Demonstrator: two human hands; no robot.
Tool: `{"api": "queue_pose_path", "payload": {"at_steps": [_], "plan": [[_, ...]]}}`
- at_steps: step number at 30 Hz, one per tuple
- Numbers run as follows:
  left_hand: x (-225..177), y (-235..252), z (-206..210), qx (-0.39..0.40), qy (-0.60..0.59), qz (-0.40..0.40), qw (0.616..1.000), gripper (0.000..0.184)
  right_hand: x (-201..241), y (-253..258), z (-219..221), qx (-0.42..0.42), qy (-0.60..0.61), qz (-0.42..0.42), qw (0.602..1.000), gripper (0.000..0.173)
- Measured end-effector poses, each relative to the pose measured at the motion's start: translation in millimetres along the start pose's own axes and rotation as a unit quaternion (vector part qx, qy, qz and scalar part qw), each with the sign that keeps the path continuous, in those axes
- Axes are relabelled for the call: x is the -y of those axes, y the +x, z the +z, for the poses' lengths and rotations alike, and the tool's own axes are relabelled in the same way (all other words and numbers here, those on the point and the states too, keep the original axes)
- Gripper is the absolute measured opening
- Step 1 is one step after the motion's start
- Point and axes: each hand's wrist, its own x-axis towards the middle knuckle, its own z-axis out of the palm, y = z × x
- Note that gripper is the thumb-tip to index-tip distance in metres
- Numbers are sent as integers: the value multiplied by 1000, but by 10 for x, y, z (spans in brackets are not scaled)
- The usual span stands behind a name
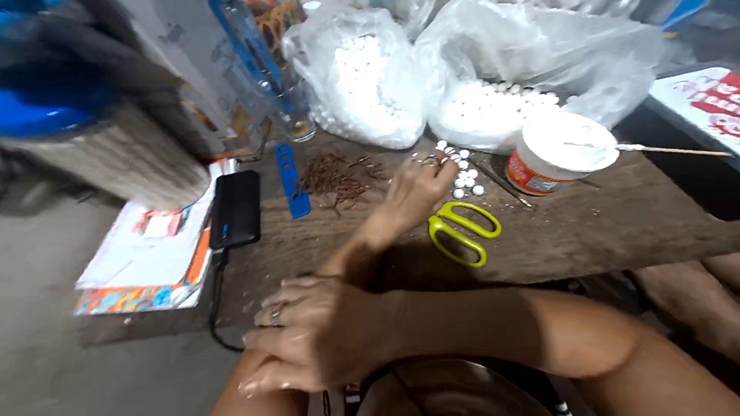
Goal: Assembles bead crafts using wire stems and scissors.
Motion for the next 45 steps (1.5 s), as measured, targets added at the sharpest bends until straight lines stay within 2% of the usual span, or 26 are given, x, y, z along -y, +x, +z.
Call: {"api": "queue_pose_path", "payload": {"at_steps": [1, 2, 3, 5, 7, 9, 10, 11, 12, 13, 14, 16, 17, 19, 21, 22, 23, 25, 28, 31, 33, 36, 39, 41, 45], "plan": [[35, -23, 18, -10, 14, 6, 1000, 15, 85, 225, 106, 133, 19, 32, 990, 46], [81, -36, 28, -20, 28, 8, 999, 14, 197, 461, 116, 265, 53, 58, 961, 53], [117, -49, 31, -24, 36, 7, 999, 14, 303, 647, 153, 350, 90, 64, 930, 57], [134, -53, 50, -17, 43, 7, 999, 13, 491, 839, 243, 444, 174, 61, 877, 61], [124, -38, 64, -14, 46, 18, 999, 15, 584, 841, 167, 462, 204, 58, 861, 59], [135, -44, 85, -25, 41, 22, 999, 16, 436, 654, 29, 397, 109, 71, 909, 56], [132, -71, 89, -24, 33, 8, 999, 17, 298, 462, -9, 311, 28, 77, 947, 56], [104, -67, 42, -34, 15, -8, 999, 18, 160, 232, -39, 190, -56, 71, 978, 50], [74, -80, -17, -42, -6, -31, 999, 19, 98, 33, -151, 110, -115, 88, 983, 44], [48, -100, -84, -47, -30, -61, 997, 18, 42, -198, -285, -4, -152, 74, 986, 37], [24, -104, -152, -49, -52, -95, 993, 17, 32, -452, -486, -103, -130, 72, 984, 34], [0, -64, -223, -63, -99, -148, 982, 14, 47, -1046, -890, -241, -48, 123, 961, 29], [-26, -25, -245, -69, -123, -168, 976, 13, 16, -1354, -1039, -306, -30, 173, 936, 22], [-73, 68, -240, -81, -170, -195, 962, 12, -135, -1886, -1270, -439, -10, 289, 851, 12], [-147, 158, -177, -74, -214, -220, 949, 11, -252, -2216, -1494, -532, -25, 348, 771, 12], [-199, 208, -139, -67, -239, -235, 940, 11, -275, -2288, -1595, -559, -32, 357, 747, 16], [-248, 264, -109, -57, -259, -248, 932, 10, -304, -2309, -1692, -576, -38, 356, 735, 27], [-316, 342, -47, -47, -278, -260, 923, 9, -374, -2271, -1848, -586, -46, 345, 732, 37], [-288, 288, 51, -60, -266, -211, 939, 13, -438, -2225, -1982, -579, -68, 309, 751, 20], [-190, 185, 47, -72, -229, -130, 962, 14, -381, -2263, -2046, -546, -137, 258, 785, 20], [-187, 157, 20, -75, -214, -113, 967, 13, -336, -2293, -2071, -555, -146, 236, 784, 22], [-273, 161, 17, -84, -214, -119, 966, 12, -269, -2242, -2100, -625, -42, 256, 736, 35], [-329, 160, 16, -97, -238, -130, 958, 12, -231, -2152, -2023, -642, 88, 282, 707, 44], [-343, 156, 25, -100, -245, -138, 954, 12, -203, -2089, -1947, -627, 139, 266, 718, 48], [-363, 163, 21, -97, -240, -150, 954, 13, -152, -1963, -1841, -603, 150, 257, 740, 47]]}}
